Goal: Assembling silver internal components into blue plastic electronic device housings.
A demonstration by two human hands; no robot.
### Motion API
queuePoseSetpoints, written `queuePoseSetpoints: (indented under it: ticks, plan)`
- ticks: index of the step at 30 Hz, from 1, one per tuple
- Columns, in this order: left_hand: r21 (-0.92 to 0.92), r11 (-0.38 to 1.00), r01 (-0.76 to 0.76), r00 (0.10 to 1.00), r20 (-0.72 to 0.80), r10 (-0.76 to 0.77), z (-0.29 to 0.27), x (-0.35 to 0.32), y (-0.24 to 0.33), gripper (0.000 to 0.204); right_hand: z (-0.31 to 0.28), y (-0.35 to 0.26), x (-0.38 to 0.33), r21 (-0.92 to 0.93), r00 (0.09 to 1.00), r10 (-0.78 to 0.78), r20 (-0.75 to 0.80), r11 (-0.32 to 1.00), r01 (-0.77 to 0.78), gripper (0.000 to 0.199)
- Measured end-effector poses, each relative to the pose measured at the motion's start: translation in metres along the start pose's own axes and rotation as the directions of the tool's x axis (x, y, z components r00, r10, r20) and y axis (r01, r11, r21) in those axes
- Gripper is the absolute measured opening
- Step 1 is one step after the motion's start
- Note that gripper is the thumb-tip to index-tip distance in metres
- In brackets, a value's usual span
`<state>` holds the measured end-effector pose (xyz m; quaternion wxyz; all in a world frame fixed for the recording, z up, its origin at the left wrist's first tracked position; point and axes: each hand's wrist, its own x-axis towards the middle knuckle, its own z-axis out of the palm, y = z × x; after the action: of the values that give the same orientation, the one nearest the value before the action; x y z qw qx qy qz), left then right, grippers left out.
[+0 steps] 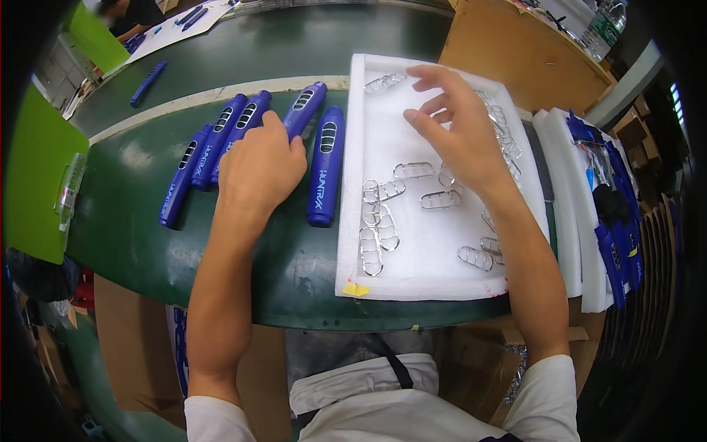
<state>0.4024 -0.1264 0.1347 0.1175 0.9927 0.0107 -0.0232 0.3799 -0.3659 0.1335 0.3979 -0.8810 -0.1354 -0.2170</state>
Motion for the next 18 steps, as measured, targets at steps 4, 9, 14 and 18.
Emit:
queuePoseSetpoints:
  ticks: [4,9,14,18]
  plan:
    - [0.067,0.989,-0.131,0.991,-0.007,0.132,0.008,-0.005,-0.009,0.042,-0.002,0.004,0.001,-0.072,0.985,0.063,0.16,0.996,-0.052,0.023]
    - [0.113,0.984,-0.14,0.99,0.025,0.138,0.001,-0.006,-0.008,0.045,-0.008,-0.002,0.001,-0.181,0.893,0.217,0.394,0.971,-0.156,0.018]
    - [0.032,0.992,-0.122,0.98,-0.157,0.125,0.008,0.009,-0.017,0.043,-0.011,-0.005,-0.002,-0.217,0.875,0.159,0.458,0.974,-0.063,0.014]
    - [-0.077,0.987,-0.141,0.913,-0.395,0.099,-0.006,0.008,-0.023,0.041,-0.02,-0.012,0.006,-0.257,0.733,0.31,0.605,0.948,-0.189,0.016]
